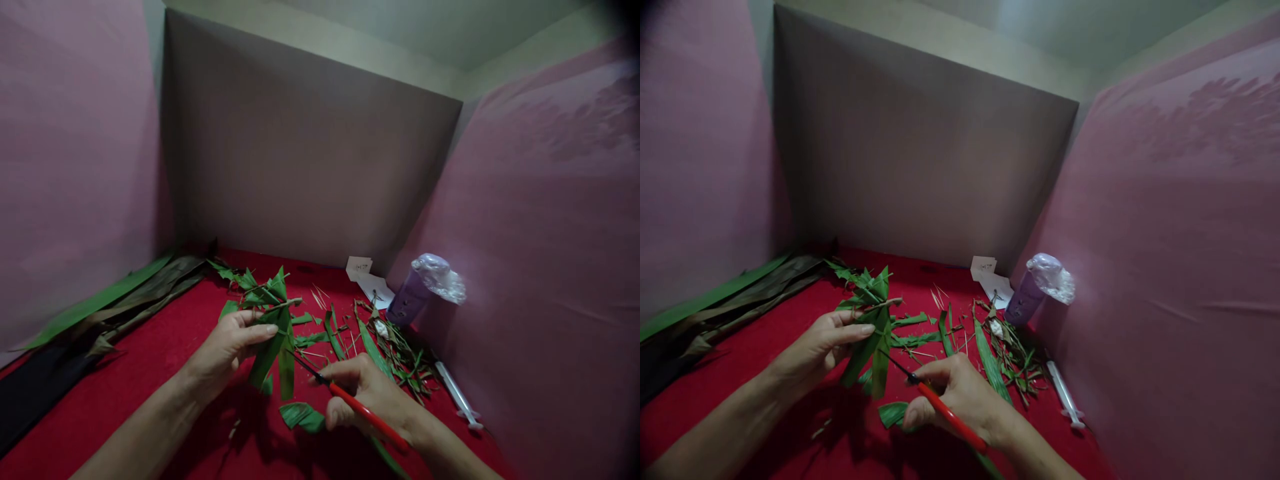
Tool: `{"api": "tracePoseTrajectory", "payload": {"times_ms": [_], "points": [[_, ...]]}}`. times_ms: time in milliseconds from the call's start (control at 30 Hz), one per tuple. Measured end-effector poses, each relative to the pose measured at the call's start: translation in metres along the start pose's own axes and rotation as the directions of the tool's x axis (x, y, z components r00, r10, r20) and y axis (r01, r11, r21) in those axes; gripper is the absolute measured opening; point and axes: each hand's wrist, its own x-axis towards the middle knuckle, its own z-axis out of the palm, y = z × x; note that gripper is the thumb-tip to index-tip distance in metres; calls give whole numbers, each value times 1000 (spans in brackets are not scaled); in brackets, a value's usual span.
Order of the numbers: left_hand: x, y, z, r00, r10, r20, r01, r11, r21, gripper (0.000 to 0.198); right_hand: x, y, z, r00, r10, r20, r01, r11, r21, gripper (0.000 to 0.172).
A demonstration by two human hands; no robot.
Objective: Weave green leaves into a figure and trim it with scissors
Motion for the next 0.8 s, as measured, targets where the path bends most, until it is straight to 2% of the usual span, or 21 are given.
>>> {"api": "tracePoseTrajectory", "payload": {"times_ms": [200, 500, 800], "points": [[0, 1, 1, 1000, 0, -8, 0, 1000, -8, 14, -2, -4, -1, 1000, 7, 10, -7, 1000, -2, 13], [-2, 4, 5, 999, -11, -44, 10, 1000, -14, 14, 0, 0, 0, 1000, 3, 27, -4, 999, 46, 24], [-2, 3, 4, 1000, 2, -26, -2, 1000, 8, 13, -3, 2, 0, 999, 20, 35, -22, 997, 78, 28]]}}
